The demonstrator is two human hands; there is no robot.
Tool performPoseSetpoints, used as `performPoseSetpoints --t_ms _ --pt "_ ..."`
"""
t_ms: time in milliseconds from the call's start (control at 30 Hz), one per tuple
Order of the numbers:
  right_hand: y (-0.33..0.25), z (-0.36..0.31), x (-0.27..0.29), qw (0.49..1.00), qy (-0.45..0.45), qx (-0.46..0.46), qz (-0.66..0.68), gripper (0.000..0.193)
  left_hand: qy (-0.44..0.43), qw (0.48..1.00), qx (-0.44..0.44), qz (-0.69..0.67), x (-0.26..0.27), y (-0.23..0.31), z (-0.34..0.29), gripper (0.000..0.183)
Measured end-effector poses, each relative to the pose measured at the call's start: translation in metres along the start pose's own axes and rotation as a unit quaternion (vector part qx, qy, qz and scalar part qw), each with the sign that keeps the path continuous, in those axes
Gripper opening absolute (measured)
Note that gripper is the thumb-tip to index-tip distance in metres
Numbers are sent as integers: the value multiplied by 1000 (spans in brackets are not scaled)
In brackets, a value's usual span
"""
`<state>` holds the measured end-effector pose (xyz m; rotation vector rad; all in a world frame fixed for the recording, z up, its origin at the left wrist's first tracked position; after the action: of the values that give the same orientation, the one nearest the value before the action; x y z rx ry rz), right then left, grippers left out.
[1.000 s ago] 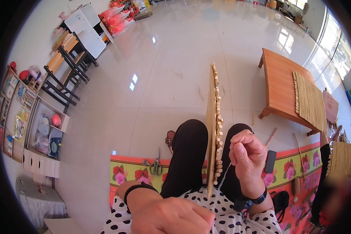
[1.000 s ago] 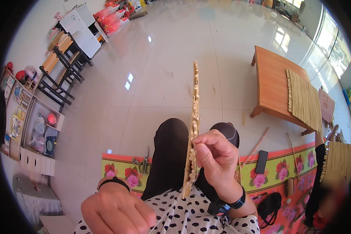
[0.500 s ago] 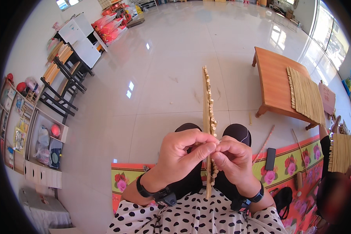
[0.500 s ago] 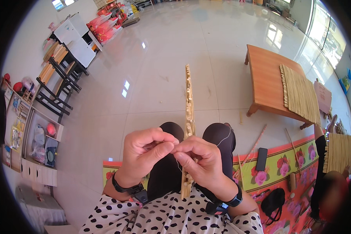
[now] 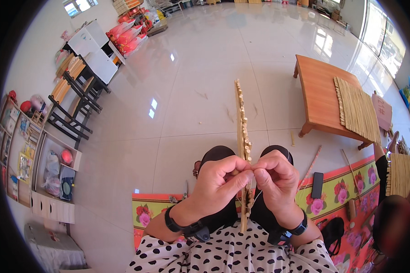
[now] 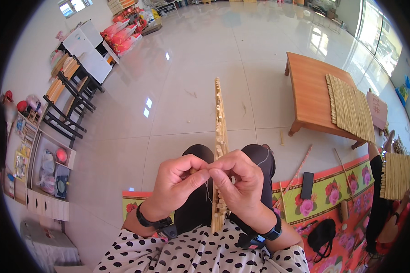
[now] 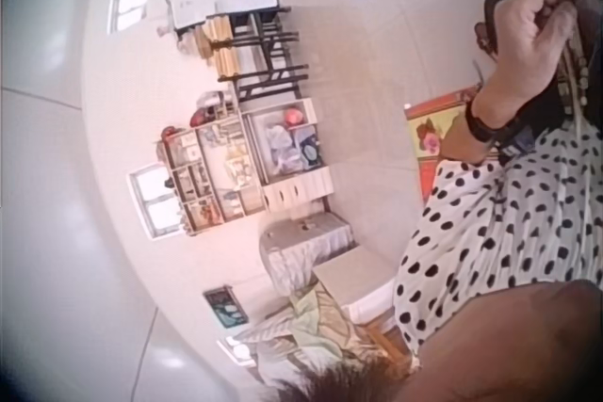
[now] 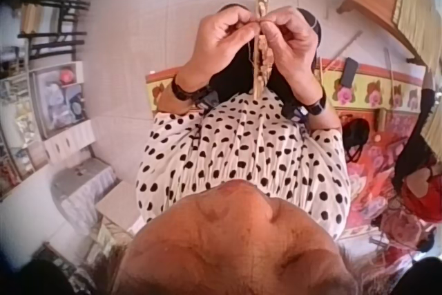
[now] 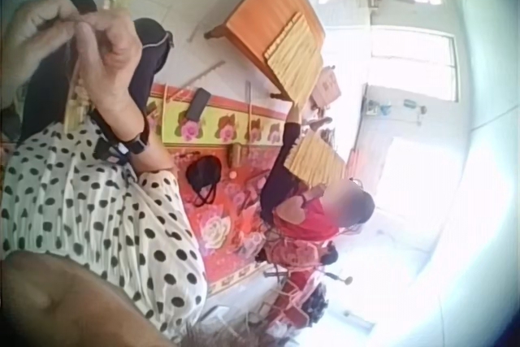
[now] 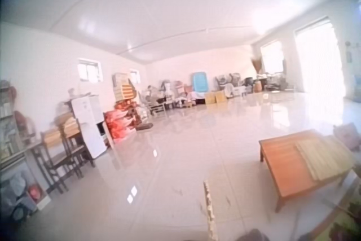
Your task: The person sits on a mat and weaves a bundle of bamboo sticks using a white string. They thread the string through the sticks, tie knots, and use a small tool to tighten the bindings. The person continues this process, gradually securing the sticks together.
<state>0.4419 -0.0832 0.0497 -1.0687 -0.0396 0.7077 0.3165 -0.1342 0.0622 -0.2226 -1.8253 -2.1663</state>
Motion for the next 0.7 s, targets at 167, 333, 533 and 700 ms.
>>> performPoseSetpoints --t_ms 167,333,533,700 --pt "-9 2 0 994 -6 64 -85 11 13 1000 -22 9 -1 3 0 11" --pt "-3 -2 5 997 30 39 -55 12 41 998 -37 44 4 8 -2 10" --pt "2 -1 6 998 22 -28 -45 9 88 993 -38 68 18 14 -7 10" --pt "-2 -4 -18 996 -60 4 -72 11 107 985 -99 97 19 20 -7 6"
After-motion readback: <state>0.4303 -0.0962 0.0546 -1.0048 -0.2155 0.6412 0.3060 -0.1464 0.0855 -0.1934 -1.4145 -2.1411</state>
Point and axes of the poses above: each hand's wrist, its own z-axis towards the middle knuckle, its own x-axis out of the back of the hand, y = z × x, the point moved 8 cm from there along z, towards the middle knuckle, and after that the axes turned 11 degrees about z, right-handed, at the moved point
